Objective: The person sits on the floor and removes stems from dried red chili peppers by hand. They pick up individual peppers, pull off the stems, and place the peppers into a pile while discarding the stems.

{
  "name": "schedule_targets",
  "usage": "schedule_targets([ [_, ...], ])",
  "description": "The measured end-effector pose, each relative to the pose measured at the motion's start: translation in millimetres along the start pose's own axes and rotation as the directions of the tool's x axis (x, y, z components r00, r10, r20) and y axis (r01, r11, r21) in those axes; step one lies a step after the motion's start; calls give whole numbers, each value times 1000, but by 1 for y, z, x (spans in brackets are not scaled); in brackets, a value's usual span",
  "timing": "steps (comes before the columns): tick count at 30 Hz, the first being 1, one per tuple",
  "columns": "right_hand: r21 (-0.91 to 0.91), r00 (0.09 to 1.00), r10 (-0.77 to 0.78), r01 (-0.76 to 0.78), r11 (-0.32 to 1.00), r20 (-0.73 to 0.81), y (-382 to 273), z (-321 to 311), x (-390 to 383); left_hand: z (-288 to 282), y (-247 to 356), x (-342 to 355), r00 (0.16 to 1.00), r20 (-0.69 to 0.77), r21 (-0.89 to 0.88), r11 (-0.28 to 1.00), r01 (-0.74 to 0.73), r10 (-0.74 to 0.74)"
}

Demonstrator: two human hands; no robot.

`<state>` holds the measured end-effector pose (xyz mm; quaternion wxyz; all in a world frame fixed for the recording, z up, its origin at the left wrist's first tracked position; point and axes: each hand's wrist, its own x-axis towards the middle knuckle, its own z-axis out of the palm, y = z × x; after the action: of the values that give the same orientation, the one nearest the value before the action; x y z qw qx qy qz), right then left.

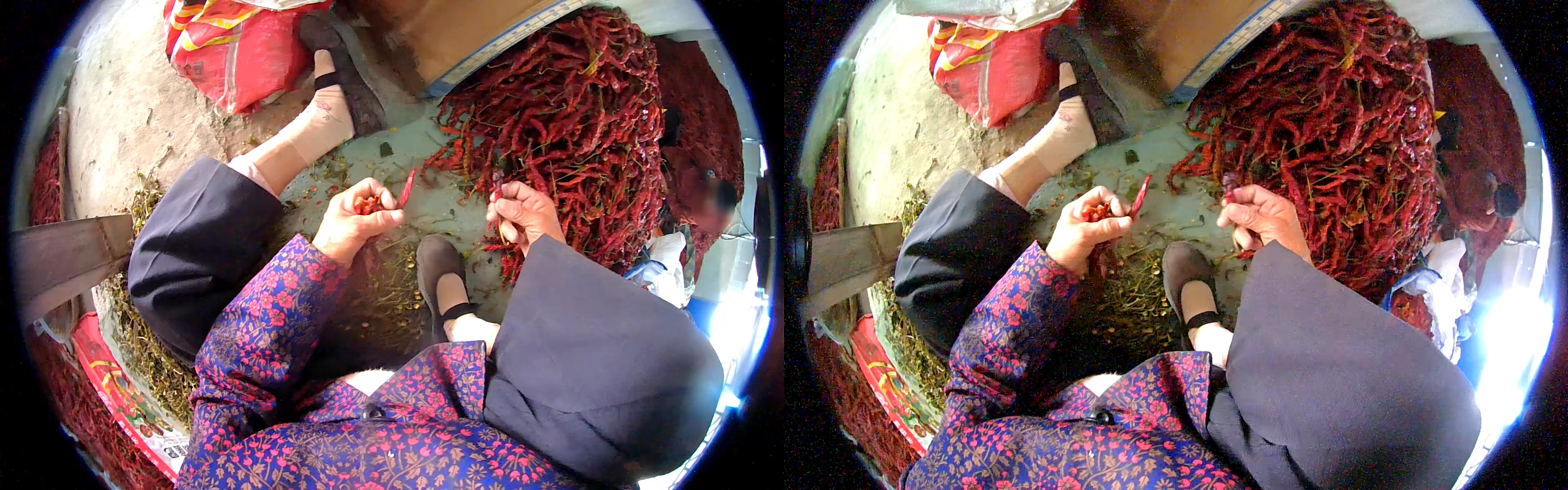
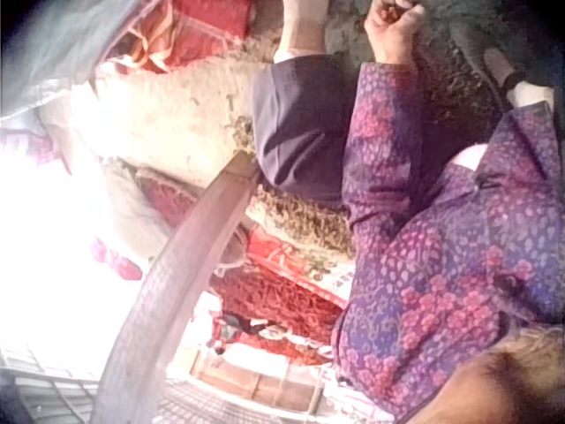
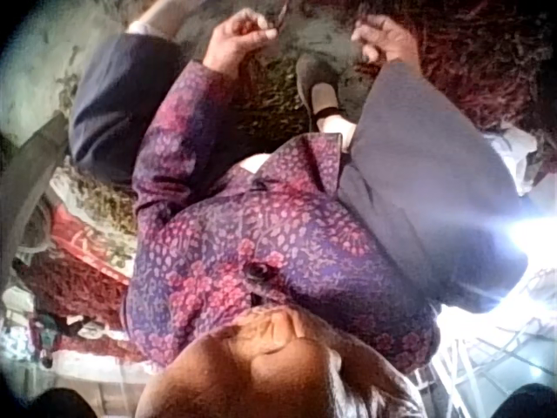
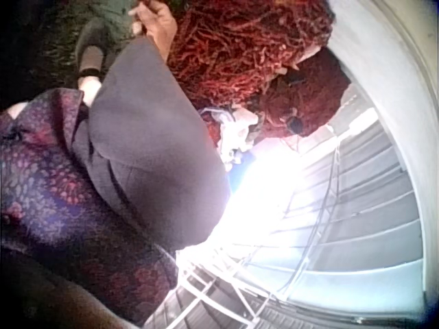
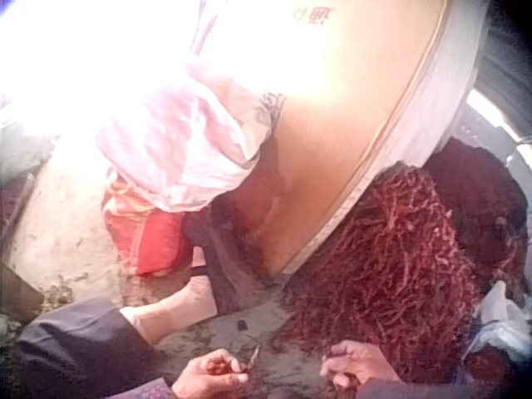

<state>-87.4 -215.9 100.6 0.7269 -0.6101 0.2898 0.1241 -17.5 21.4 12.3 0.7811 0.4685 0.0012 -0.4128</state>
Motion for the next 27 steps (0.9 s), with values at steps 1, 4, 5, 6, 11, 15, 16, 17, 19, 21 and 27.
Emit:
schedule_targets([
  [1, -8, 999, -7, 7, 1000, 39, -4, 12, 0, -4, 0, 1, 997, 14, 163, 984, -76, 75],
  [4, -127, 994, 42, -29, 992, 97, -7, 36, 1, -7, 1, 5, 895, 162, 673, 617, -409, 416],
  [5, -167, 991, 57, -36, 985, 119, -4, 41, 3, -6, 2, 5, 838, 246, 757, 443, -480, 487],
  [6, -160, 990, 76, -57, 986, 119, 2, 43, 6, -4, 4, 3, 872, 246, 733, 506, -453, 424],
  [11, -91, 983, 133, -122, 988, 127, 21, 56, 10, 8, 16, -11, 945, 206, 613, 719, -328, 255],
  [15, -173, 979, 168, -146, 974, 118, 19, 52, 9, 12, 20, -12, 885, 242, 672, 589, -449, 398],
  [16, -217, 980, 160, -132, 967, 119, 19, 51, 10, 12, 17, -11, 850, 271, 699, 515, -496, 451],
  [17, -259, 980, 153, -117, 959, 123, 19, 52, 11, 12, 13, -10, 812, 301, 723, 436, -536, 500],
  [19, -423, 983, 100, -26, 906, 153, 22, 55, 12, 12, 9, -13, 771, 337, 763, 323, -560, 540],
  [21, -492, 986, 69, 16, 871, 153, 23, 54, 9, 17, 8, -14, 770, 359, 786, 275, -554, 527],
  [27, -310, 975, 117, -53, 949, 191, 25, 56, 9, 21, 3, -14, 732, 431, 724, 281, -630, 527],
])
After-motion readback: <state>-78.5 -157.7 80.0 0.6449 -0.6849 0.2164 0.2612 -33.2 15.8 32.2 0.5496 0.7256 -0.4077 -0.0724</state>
